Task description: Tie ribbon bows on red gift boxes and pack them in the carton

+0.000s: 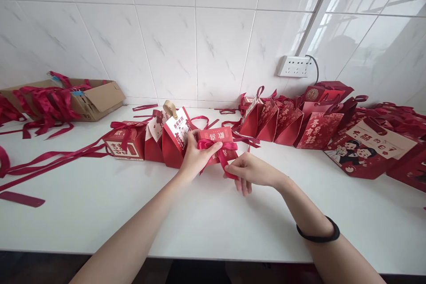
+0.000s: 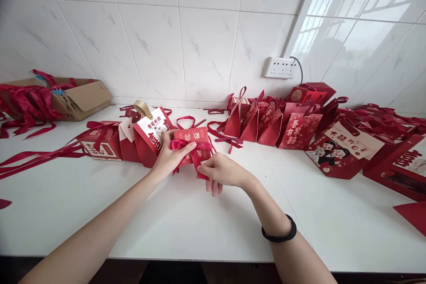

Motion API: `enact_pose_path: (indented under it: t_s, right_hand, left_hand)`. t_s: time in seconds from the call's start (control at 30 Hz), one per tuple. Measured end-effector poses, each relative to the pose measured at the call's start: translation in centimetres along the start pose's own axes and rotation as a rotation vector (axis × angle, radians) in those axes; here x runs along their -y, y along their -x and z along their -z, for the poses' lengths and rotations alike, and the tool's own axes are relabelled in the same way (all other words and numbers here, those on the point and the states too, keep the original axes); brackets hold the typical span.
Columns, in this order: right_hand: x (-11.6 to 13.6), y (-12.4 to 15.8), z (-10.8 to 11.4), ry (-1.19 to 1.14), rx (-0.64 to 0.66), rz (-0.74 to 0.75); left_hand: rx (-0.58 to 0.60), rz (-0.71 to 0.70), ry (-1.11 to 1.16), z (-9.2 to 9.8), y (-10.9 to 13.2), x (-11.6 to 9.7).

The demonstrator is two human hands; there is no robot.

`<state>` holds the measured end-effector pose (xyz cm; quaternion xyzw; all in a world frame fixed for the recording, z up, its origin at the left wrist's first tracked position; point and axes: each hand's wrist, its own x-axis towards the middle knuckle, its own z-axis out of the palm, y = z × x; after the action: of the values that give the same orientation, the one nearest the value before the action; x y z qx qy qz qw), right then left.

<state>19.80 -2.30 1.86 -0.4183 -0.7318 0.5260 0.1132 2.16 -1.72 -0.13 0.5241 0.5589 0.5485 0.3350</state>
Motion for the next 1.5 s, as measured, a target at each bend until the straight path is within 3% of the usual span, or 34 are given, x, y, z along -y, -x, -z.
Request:
enact_pose_path:
  t_s: [0.13, 0.2, 0.27, 0.37, 0.43, 0.73, 0.97, 1.1, 1.3, 1.5]
  right_hand:
    - [-0.6, -0.7, -0.4, 0.036, 0.118, -0.078]
    - [-0.6, -0.4, 0.2, 0.071, 0.103, -0.078]
    - [-0.4, 0.1, 1.2, 0.103, -0.030, -0.035]
    - [0.0, 0.6, 2.3, 0.101, -0.357, 0.040]
    - [0.0, 0.4, 2.3, 0.056, -0.476, 0.078]
    - [-1.0, -1.3, 0.8, -0.186, -0.356, 0.268]
    - [-1.0, -1.3, 1.0, -0.441, -0.457, 0.301]
    - [-1.2, -1.6, 0.9, -0.540, -0.468, 0.297]
    - [-1.6, -1.9, 1.1, -0.570, -0.477, 0.287]
    - [-1.4, -1.8, 1.1, -0.589, -0.490, 0.272]
  left_hand:
    - [0.014, 0.003, 0.007, 0.1, -0.1, 0.3]
    - [0.017, -0.006, 0.003, 0.2, -0.1, 0.3]
    - [0.032, 0.001, 0.008, 0.3, -0.1, 0.2]
    - [0.077, 0.040, 0.033, 0.5, -0.1, -0.1]
    - [0.111, 0.055, 0.051, 0.7, 0.0, -0.2]
    - [0.296, -0.036, 0.087, 1.1, -0.4, 0.5]
    - [0.416, -0.072, 0.117, 0.6, -0.1, 0.2]
    - [0.388, -0.147, 0.085, 0.3, 0.3, 0.7]
    - [0.221, -0.290, 0.033, -0.1, 0.4, 1.8]
    - [0.105, -0.335, -0.016, 0.1, 0.4, 1.3]
